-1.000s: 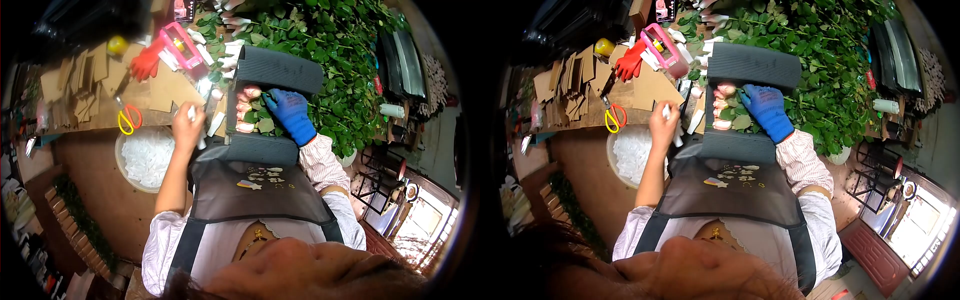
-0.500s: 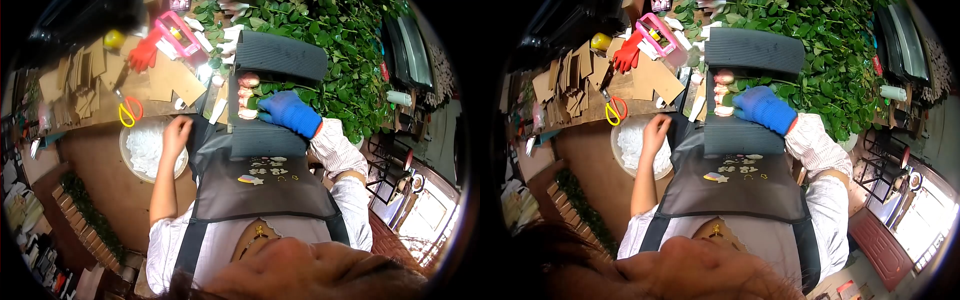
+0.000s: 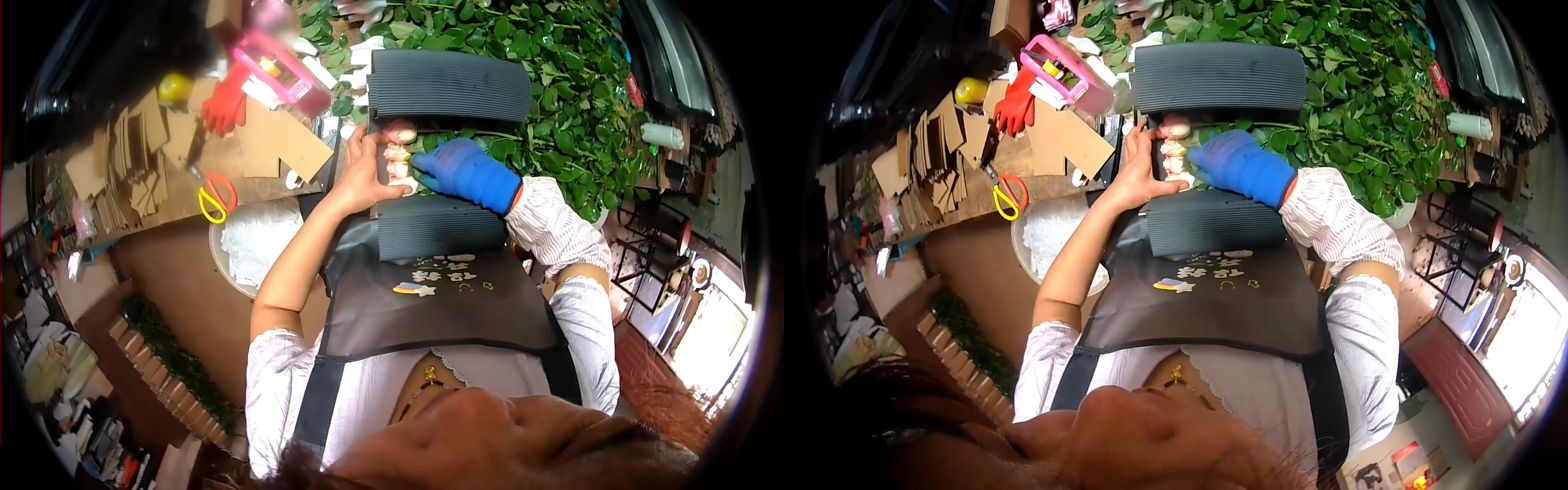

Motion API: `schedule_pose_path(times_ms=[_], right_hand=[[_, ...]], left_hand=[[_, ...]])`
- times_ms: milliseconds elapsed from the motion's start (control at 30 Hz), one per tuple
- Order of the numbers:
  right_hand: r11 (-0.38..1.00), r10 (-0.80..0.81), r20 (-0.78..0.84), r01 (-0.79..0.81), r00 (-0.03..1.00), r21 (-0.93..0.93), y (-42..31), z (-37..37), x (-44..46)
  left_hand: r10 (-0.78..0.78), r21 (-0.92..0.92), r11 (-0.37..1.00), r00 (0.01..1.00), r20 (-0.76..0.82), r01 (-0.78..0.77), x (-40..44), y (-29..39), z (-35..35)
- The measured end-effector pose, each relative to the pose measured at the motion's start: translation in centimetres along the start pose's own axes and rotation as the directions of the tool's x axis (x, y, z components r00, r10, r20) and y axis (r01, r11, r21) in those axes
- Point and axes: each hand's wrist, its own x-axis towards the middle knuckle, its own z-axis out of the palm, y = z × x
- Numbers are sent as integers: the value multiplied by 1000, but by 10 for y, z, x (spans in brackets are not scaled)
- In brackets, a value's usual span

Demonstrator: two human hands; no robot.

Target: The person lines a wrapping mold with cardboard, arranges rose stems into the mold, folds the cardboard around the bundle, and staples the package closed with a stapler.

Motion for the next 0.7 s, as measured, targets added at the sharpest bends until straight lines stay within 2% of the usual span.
schedule_pose_path(times_ms=[33,100,133,167,200,233,333,433,500,567,667,700], right_hand=[[999,-36,-60,33,998,-38,3,8,4],[988,-114,-165,94,980,-123,6,26,10],[987,-109,-158,88,981,-131,7,29,11],[993,-74,-116,63,990,-95,10,31,8],[997,-43,-73,38,996,-62,7,15,0],[999,-13,-27,13,1000,-29,5,4,-5],[987,144,-219,-124,965,103,5,-6,-9],[996,38,-45,-41,998,-79,9,4,7],[997,-1,-131,-10,991,-81,11,9,1],[999,-16,-197,6,980,-49,13,15,-3],[984,159,-363,-178,918,-19,9,31,-12],[982,173,-380,-188,909,-1,10,29,-12]], left_hand=[[5,9,1000,1000,10,-5,1,1,-1],[-11,-97,995,998,-55,5,1,-4,4],[-35,-160,987,996,-81,21,4,-10,9],[-59,-222,975,993,-106,34,8,-16,12],[-74,-224,974,981,-179,33,6,-8,14],[-57,-171,985,983,-172,27,4,-6,16],[-86,-270,963,977,-197,30,0,-1,22],[-62,-228,973,982,-177,20,1,-7,20],[-118,-326,944,976,-181,54,2,-5,22],[-158,-349,935,958,-238,68,4,-6,30],[-173,-347,935,943,-286,66,5,-6,32],[-173,-342,937,938,-299,64,5,-5,32]])
